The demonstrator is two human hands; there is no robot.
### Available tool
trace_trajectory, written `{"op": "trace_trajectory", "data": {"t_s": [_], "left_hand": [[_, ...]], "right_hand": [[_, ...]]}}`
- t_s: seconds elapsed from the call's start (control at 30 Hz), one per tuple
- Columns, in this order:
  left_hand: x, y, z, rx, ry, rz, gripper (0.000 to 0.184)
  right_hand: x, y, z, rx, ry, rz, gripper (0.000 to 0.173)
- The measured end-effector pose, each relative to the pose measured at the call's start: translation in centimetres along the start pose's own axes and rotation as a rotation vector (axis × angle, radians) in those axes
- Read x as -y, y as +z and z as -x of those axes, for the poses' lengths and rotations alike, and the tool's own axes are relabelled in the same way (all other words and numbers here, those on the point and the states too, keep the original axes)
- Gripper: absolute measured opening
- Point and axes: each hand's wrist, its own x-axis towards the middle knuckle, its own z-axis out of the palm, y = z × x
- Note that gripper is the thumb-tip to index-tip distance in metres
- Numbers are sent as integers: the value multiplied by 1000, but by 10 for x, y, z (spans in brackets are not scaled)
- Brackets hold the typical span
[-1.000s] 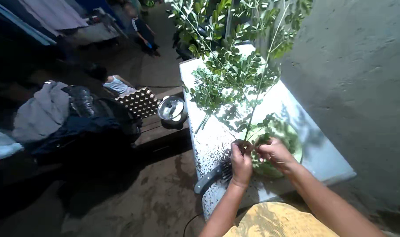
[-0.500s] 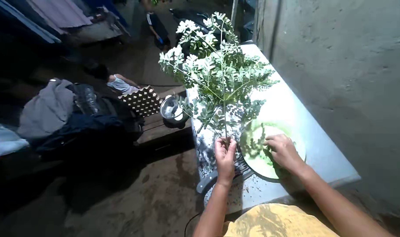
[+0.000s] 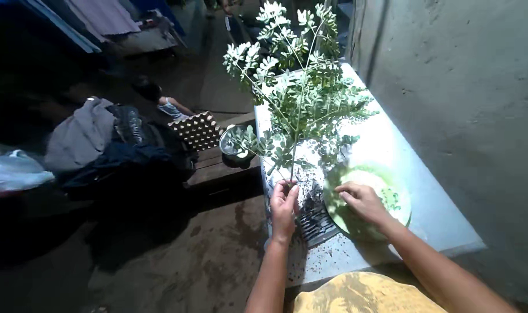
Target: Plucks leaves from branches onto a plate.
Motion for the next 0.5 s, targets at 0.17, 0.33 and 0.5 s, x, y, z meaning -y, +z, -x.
{"op": "trace_trajectory", "data": {"t_s": [0.17, 0.33, 0.5], "left_hand": [[-12, 15, 17, 131, -172, 94, 12], [-14, 9, 24, 204, -271, 45, 11], [-9, 7, 25, 253, -274, -23, 7]], "right_hand": [[20, 8, -13, 329, 378, -1044, 24], [-3, 8, -24, 669, 141, -1164, 62], [23, -11, -33, 560, 259, -691, 8]]}}
